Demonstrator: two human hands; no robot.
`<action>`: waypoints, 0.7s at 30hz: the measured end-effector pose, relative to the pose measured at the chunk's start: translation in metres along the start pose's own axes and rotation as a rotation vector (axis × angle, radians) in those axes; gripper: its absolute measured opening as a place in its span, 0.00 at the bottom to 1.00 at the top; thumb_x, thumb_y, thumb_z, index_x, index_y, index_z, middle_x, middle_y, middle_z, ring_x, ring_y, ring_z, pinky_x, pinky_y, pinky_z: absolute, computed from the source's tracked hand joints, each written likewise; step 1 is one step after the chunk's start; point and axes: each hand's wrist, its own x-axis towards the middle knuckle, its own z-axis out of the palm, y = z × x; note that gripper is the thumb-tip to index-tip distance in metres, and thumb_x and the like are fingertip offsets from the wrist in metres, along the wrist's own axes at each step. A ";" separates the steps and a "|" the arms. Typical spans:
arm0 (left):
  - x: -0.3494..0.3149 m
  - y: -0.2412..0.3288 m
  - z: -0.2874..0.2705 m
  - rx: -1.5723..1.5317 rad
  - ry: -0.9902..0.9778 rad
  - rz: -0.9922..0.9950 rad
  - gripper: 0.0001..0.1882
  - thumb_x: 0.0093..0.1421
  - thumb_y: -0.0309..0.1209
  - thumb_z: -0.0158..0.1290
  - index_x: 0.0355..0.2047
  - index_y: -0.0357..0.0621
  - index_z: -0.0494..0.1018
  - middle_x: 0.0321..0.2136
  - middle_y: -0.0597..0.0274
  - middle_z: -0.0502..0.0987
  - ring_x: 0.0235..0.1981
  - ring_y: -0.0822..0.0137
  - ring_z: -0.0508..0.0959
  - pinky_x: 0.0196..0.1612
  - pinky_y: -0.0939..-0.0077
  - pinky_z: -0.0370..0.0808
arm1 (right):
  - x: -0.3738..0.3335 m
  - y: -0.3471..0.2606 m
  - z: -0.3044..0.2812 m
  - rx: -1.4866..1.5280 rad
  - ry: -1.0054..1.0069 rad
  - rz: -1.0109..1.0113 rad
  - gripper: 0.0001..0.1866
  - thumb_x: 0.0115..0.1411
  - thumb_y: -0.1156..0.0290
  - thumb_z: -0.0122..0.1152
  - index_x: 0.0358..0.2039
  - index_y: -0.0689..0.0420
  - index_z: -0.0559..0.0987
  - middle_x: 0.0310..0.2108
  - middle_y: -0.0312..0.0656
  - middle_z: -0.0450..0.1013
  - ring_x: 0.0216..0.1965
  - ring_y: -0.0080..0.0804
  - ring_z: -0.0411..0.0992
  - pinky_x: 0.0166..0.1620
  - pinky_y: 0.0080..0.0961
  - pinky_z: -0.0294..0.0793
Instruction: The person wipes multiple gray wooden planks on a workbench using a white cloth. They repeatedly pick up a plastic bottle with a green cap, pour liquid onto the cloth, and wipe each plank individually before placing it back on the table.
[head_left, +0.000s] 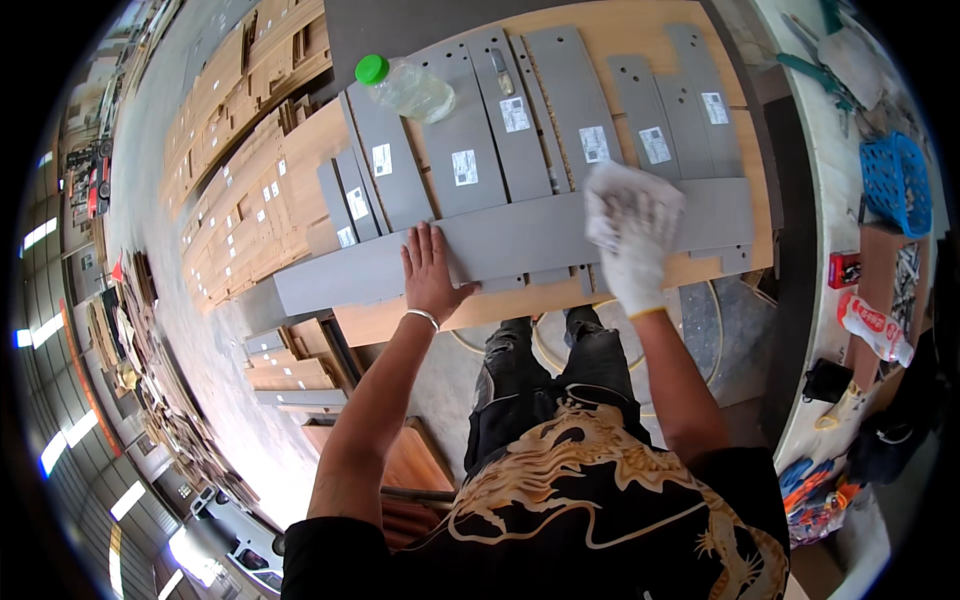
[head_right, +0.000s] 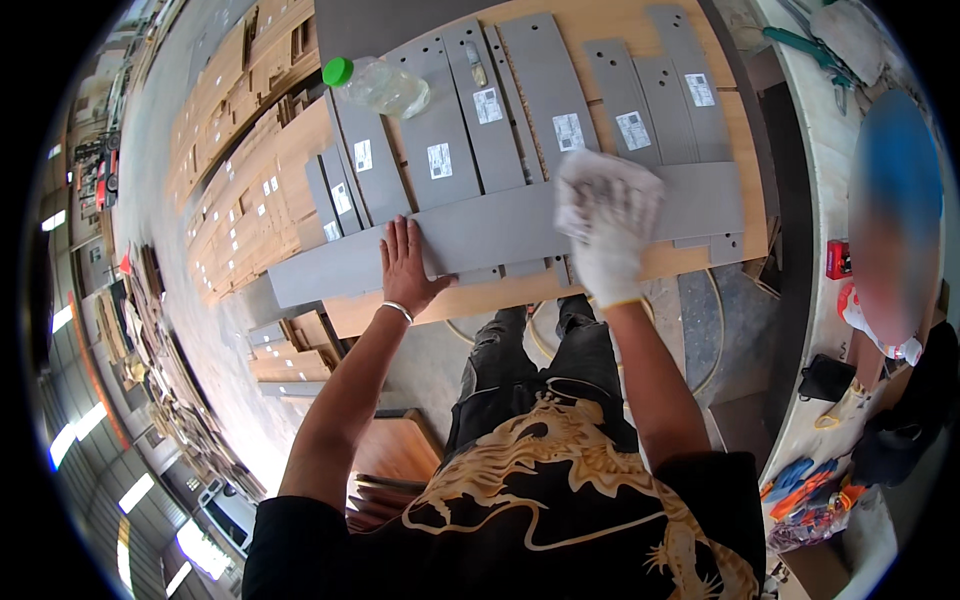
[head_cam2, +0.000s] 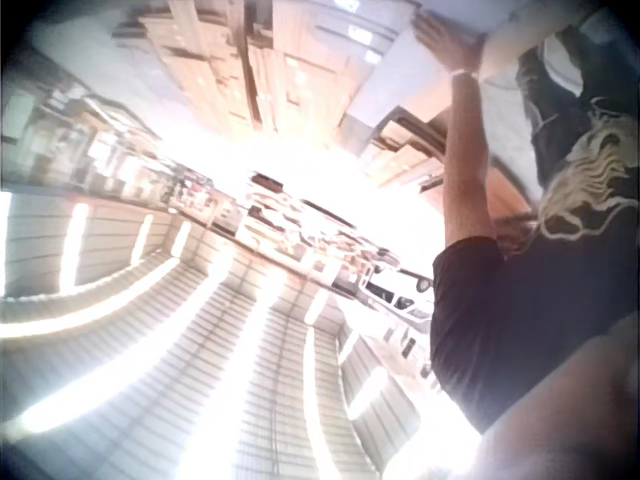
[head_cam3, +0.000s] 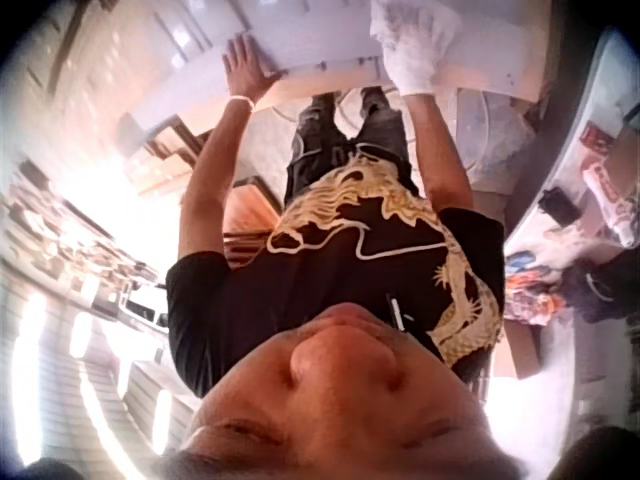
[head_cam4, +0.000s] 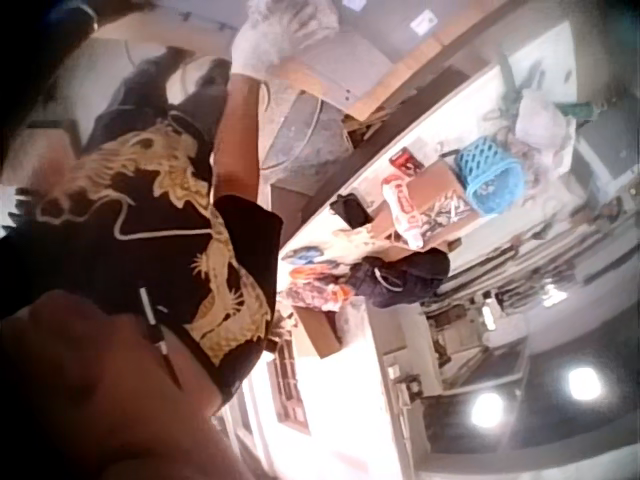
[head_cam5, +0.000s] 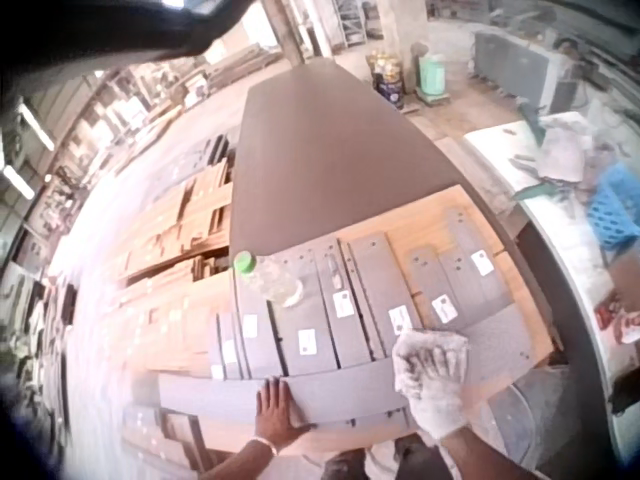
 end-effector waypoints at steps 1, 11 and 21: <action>0.002 -0.007 0.002 -0.014 0.019 0.058 0.73 0.41 0.49 0.78 0.77 0.37 0.44 0.78 0.42 0.43 0.80 0.42 0.40 0.79 0.49 0.42 | 0.013 -0.020 0.022 0.212 -0.010 -0.001 0.28 0.67 0.64 0.53 0.68 0.52 0.74 0.72 0.51 0.62 0.77 0.49 0.52 0.79 0.46 0.39; 0.006 -0.020 -0.014 0.040 0.063 0.155 0.62 0.40 0.50 0.76 0.70 0.33 0.59 0.70 0.42 0.59 0.73 0.41 0.55 0.78 0.50 0.49 | 0.027 -0.146 0.048 0.098 -0.115 -0.551 0.27 0.68 0.66 0.47 0.66 0.49 0.77 0.72 0.41 0.66 0.77 0.41 0.53 0.80 0.46 0.34; 0.027 -0.004 -0.030 0.048 0.006 0.200 0.70 0.37 0.51 0.78 0.72 0.31 0.53 0.69 0.43 0.59 0.73 0.44 0.56 0.78 0.53 0.49 | 0.027 0.236 -0.021 -0.362 0.072 0.359 0.32 0.73 0.51 0.45 0.69 0.59 0.71 0.70 0.55 0.65 0.73 0.53 0.57 0.75 0.43 0.55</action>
